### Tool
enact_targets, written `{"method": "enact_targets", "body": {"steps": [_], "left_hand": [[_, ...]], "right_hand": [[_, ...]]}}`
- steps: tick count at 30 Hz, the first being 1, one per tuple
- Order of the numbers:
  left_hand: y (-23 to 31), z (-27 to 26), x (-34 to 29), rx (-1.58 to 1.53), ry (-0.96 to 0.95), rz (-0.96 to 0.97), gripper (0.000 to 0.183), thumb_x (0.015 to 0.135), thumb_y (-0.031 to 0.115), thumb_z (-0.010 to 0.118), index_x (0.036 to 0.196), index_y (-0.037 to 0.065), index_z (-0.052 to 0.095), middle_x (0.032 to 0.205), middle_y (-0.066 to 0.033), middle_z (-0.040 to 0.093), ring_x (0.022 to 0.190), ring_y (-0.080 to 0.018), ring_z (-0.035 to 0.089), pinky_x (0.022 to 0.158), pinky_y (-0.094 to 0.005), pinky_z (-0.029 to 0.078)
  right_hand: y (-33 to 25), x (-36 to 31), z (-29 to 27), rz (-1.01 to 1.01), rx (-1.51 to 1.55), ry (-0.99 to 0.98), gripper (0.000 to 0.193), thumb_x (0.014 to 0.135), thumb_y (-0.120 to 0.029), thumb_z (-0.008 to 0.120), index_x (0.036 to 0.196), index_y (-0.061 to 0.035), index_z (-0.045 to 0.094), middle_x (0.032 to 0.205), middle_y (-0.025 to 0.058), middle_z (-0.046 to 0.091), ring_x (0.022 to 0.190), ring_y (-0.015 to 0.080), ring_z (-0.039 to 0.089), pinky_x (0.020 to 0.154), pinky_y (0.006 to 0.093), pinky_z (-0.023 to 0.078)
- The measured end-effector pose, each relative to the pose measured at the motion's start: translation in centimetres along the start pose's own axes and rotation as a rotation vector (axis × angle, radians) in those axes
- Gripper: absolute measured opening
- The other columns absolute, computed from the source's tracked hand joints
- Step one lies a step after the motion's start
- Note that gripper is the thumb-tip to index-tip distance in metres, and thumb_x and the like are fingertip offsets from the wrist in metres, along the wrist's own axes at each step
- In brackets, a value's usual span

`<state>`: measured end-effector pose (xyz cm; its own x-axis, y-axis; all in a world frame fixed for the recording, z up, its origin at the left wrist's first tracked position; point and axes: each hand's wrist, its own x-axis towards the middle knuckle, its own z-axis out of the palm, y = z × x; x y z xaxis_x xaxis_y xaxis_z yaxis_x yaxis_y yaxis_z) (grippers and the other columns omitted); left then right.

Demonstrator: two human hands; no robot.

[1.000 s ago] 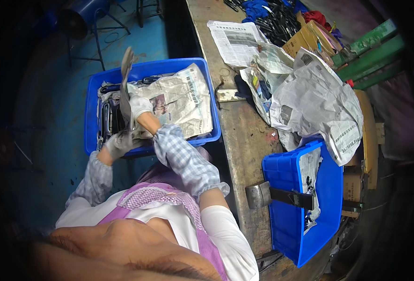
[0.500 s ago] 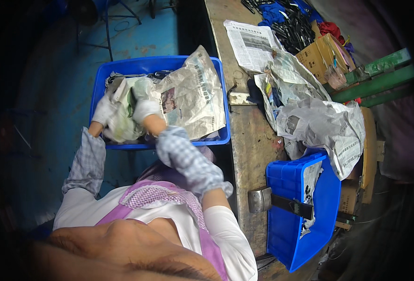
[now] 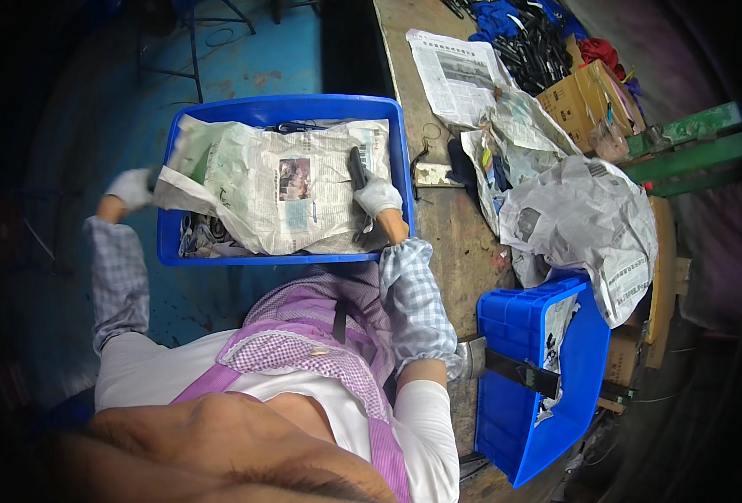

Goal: Trimming and adjusting metal handle components using a hand tool on a workbench.

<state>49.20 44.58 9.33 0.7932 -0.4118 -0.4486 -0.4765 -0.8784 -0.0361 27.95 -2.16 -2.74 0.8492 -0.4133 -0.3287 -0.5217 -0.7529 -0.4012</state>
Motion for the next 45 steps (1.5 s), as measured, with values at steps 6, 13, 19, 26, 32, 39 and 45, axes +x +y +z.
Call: {"method": "enact_targets", "body": {"steps": [6, 13, 19, 26, 32, 39, 45], "left_hand": [[9.8, -11.4, -6.3, -0.148, 1.057, 0.461, 0.055, 0.089, 0.015, 0.071, 0.142, 0.011, 0.054, 0.135, -0.0131, 0.062, 0.122, -0.0315, 0.061, 0.107, -0.0378, 0.048], [28.4, -2.7, 0.6, 0.106, 0.531, 1.076, 0.068, 0.082, 0.054, 0.07, 0.137, 0.016, 0.058, 0.139, -0.0093, 0.057, 0.131, -0.0305, 0.053, 0.117, -0.0539, 0.03], [27.7, 2.8, 0.9, -0.231, 0.077, 0.637, 0.078, 0.085, 0.057, 0.07, 0.143, 0.01, 0.05, 0.121, -0.0211, 0.064, 0.108, -0.0348, 0.066, 0.088, -0.0453, 0.055], [30.8, 10.3, 4.1, -0.152, 0.617, 0.903, 0.062, 0.088, 0.043, 0.071, 0.139, 0.011, 0.056, 0.106, -0.0159, 0.072, 0.096, -0.0365, 0.071, 0.085, -0.0425, 0.059], [20.6, 17.7, 10.0, -1.32, 0.713, 0.357, 0.03, 0.094, 0.014, 0.059, 0.114, -0.006, 0.068, 0.103, -0.0146, 0.073, 0.083, -0.0187, 0.068, 0.073, -0.0292, 0.056], [18.2, 14.6, 5.6, -2.474, -0.038, -0.07, 0.071, 0.103, 0.056, 0.046, 0.152, 0.005, 0.038, 0.149, -0.0137, 0.05, 0.135, -0.0315, 0.048, 0.114, -0.0442, 0.04], [17.9, 15.6, 6.0, -2.59, 0.01, -0.253, 0.062, 0.105, 0.05, 0.043, 0.151, 0.008, 0.04, 0.152, -0.0119, 0.047, 0.14, -0.033, 0.044, 0.119, -0.0489, 0.033]], "right_hand": [[-3.7, 0.2, 1.6, 0.078, -0.36, 0.055, 0.043, 0.086, -0.021, 0.057, 0.127, -0.0135, 0.066, 0.105, 0.022, 0.073, 0.103, 0.0351, 0.071, 0.088, 0.0474, 0.054], [8.0, 4.9, 9.9, 0.101, -0.11, 0.488, 0.04, 0.091, -0.037, 0.06, 0.117, -0.0087, 0.07, 0.107, 0.0148, 0.075, 0.102, 0.0336, 0.071, 0.084, 0.0474, 0.056], [1.4, -10.0, -9.9, 0.32, -0.174, 0.288, 0.036, 0.091, -0.038, 0.055, 0.11, -0.0128, 0.072, 0.103, 0.023, 0.073, 0.099, 0.0394, 0.071, 0.083, 0.0499, 0.055], [13.3, -11.6, -9.1, 0.61, -0.292, 0.357, 0.056, 0.085, -0.035, 0.07, 0.137, -0.0169, 0.057, 0.115, 0.0218, 0.071, 0.106, 0.036, 0.07, 0.089, 0.0481, 0.054], [7.9, -8.5, -7.7, 0.222, -0.242, 0.576, 0.046, 0.087, -0.042, 0.07, 0.123, -0.0141, 0.067, 0.108, 0.021, 0.07, 0.095, 0.0367, 0.07, 0.082, 0.0461, 0.056], [7.8, -0.6, -3.8, 0.015, 0.084, 0.685, 0.032, 0.084, -0.037, 0.074, 0.101, -0.0114, 0.076, 0.107, 0.0188, 0.069, 0.1, 0.035, 0.068, 0.085, 0.0441, 0.054], [5.0, 0.0, -5.8, 0.048, 0.27, 0.642, 0.024, 0.087, -0.028, 0.071, 0.099, -0.0086, 0.077, 0.094, 0.0199, 0.074, 0.088, 0.0348, 0.072, 0.082, 0.0427, 0.055]]}}
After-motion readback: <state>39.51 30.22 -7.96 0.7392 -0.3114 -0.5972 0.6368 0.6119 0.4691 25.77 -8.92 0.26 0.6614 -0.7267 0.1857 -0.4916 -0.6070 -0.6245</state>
